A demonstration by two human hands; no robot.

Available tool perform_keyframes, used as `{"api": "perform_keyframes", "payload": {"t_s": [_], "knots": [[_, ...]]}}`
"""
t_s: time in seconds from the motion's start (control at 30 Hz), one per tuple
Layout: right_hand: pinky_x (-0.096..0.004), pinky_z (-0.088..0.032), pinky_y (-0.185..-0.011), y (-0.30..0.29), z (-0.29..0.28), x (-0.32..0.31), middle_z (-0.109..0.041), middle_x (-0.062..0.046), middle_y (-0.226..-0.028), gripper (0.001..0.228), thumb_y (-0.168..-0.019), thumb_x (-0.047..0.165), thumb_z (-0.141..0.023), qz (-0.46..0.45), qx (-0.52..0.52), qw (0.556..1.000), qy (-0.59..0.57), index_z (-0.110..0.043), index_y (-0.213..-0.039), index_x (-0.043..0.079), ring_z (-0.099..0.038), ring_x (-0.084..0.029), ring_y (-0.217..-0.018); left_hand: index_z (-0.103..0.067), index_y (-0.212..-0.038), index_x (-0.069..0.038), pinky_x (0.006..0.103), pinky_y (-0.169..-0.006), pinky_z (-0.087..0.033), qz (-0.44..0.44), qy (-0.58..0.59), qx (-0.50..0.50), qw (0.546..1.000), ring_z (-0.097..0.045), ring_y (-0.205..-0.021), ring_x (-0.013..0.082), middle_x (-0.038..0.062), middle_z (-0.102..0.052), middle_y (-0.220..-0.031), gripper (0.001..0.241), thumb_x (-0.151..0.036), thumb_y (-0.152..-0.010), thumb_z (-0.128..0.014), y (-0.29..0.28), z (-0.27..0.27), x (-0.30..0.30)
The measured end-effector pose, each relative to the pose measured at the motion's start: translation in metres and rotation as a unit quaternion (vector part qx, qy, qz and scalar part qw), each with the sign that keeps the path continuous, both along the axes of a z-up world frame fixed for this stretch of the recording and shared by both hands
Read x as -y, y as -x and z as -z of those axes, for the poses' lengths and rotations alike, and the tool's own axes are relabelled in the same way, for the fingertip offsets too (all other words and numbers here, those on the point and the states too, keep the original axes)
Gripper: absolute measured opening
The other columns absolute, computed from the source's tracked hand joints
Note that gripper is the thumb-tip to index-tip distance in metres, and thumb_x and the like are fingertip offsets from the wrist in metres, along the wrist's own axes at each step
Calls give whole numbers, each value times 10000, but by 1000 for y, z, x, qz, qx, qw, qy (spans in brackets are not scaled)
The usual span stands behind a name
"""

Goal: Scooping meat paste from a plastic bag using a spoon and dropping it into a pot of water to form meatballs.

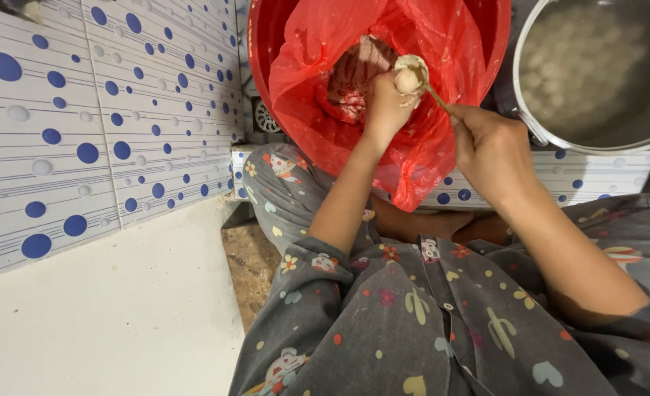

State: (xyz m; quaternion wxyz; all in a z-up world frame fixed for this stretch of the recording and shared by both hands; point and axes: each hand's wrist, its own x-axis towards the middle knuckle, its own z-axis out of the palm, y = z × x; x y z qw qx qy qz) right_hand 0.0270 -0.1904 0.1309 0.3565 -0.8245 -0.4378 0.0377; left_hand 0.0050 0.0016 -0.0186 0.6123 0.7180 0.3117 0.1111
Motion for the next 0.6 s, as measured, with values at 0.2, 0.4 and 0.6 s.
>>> {"api": "perform_keyframes", "payload": {"t_s": [0.2, 0.4, 0.6], "knots": [[-260, -402, -498, -16, -9, -10, -672, -42, -704, 171, -1079, 108, -641, 125, -329, 934, 68, -777, -1171, 60, -450, -100, -496, -734, -789, -63, 424, -561, -544, 26, -158, -112, 981, -719, -707, 276, 98, -762, -766, 88, -7, -723, -719, 5, -6, -6], [-204, -214, -386, -57, -29, 8, -716, 18, -846, 175, -944, 63, -609, 275, -491, 826, 33, -724, -938, 194, -379, -32, -466, -584, -719, -82, 384, -476, -411, 43, -200, -33, 978, -566, -562, 201, 66, -609, -611, 153, -99, -843, -673, 4, 15, -18], [-245, -400, -583, -149, 125, 125, -683, -1, -754, 92, -1086, 112, -724, 289, -226, 930, -17, -804, -1114, 76, -523, -46, -620, -451, -605, -144, 389, -526, -383, 39, -191, -3, 981, -482, -539, 144, 8, -520, -537, 372, -243, -795, -756, 2, 26, -21]]}}
